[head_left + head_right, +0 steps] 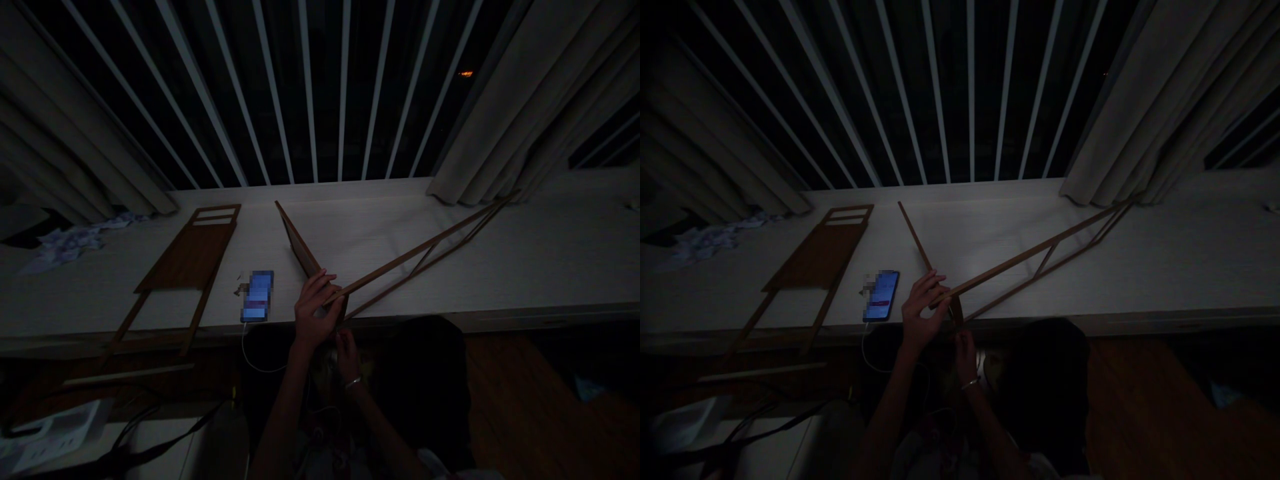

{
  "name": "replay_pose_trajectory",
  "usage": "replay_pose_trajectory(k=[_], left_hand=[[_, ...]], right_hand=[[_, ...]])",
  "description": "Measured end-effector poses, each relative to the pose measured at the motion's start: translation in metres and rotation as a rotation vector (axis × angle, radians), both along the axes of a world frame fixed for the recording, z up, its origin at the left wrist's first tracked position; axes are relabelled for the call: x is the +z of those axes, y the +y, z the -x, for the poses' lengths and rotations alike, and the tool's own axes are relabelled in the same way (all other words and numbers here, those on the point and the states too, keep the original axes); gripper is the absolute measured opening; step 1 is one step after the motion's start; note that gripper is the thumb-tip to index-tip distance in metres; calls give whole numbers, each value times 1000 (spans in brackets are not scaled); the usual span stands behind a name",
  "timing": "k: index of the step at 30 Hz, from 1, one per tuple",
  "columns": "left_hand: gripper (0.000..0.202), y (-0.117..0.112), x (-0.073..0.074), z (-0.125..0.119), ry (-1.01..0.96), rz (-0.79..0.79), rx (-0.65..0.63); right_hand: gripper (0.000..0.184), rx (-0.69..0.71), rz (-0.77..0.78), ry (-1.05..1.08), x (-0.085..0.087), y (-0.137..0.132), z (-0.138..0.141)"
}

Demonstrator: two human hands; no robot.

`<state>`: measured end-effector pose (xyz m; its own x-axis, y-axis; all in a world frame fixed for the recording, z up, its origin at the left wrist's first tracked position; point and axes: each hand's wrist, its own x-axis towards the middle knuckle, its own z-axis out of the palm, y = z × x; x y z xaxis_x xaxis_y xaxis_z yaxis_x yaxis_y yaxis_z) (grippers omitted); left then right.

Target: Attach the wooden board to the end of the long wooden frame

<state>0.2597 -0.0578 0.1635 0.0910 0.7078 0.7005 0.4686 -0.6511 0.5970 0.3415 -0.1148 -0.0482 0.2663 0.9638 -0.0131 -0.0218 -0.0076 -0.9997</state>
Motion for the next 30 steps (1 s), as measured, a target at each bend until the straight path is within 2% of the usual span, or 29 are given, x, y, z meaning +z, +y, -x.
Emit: replay_pose_trajectory(k=[6,19,30], left_hand=[[13,0,0,0,1,9,0],[12,0,1,0,6,2,9],[13,0,-1,0,-4,2,1]], right_hand=[[30,25,17,-5,-7,2,-1],[32,137,-5,-59,-3,3,-12],[32,105,-50,-148,-10,8,-22]])
